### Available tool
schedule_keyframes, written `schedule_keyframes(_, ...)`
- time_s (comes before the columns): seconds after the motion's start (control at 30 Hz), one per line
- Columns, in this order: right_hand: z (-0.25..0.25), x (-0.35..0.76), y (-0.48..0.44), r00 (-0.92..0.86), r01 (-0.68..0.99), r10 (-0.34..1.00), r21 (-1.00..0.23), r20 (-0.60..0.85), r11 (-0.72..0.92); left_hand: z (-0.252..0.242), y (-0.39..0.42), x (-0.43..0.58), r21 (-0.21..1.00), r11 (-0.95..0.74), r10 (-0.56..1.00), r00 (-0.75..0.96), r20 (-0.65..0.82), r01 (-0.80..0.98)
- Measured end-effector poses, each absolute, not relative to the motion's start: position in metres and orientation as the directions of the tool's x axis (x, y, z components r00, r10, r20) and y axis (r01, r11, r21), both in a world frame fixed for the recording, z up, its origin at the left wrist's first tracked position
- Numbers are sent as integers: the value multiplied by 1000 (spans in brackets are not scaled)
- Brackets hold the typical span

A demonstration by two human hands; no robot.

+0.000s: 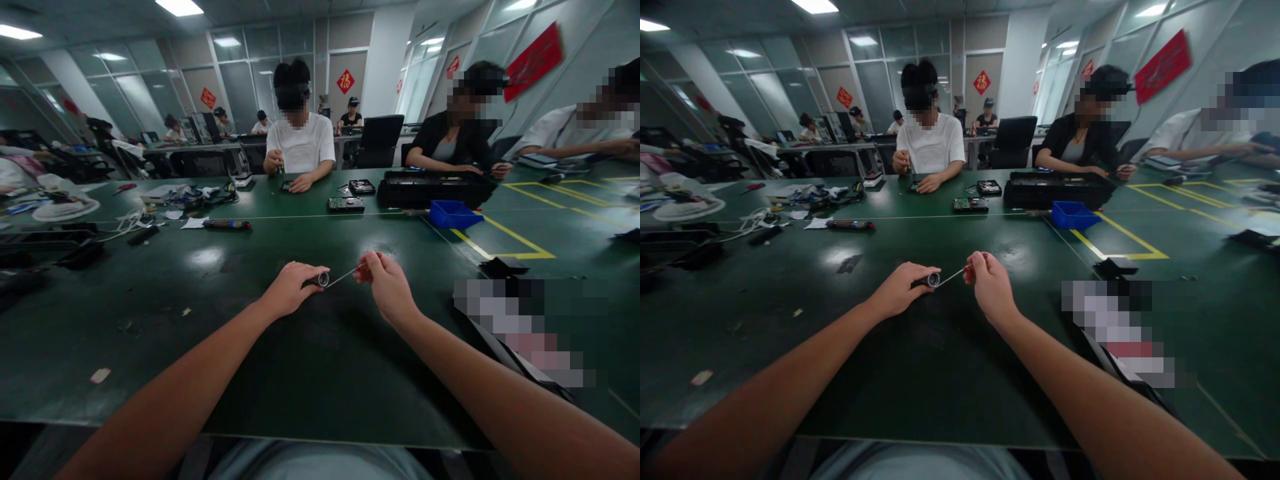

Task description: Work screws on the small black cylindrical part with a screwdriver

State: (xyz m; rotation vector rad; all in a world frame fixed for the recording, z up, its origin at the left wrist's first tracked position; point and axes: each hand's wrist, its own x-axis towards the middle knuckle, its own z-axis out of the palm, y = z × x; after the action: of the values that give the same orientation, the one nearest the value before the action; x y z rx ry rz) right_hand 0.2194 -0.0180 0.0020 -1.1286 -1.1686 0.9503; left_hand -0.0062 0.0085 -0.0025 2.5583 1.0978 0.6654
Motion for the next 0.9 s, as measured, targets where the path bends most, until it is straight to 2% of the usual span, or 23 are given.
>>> schedule_keyframes(0.1,4,220,-20,168,76,940,-955,296,288,-3,7,-5,432,-656,752,584,306,619)
schedule_keyframes(0.23,10,218,-24,138,145,922,-928,363,343,-1,5,-3,462,-643,763,563,319,611)
schedule_keyframes(0.5,18,218,-31,94,272,922,-901,376,339,-3,2,-3,498,-607,792,517,323,619)
schedule_keyframes(0.7,26,221,-37,82,502,912,-808,401,310,-3,2,-5,505,-597,801,500,329,624)
schedule_keyframes(0.9,25,217,-41,-23,437,891,-797,454,417,-3,2,-5,510,-587,808,492,325,628)
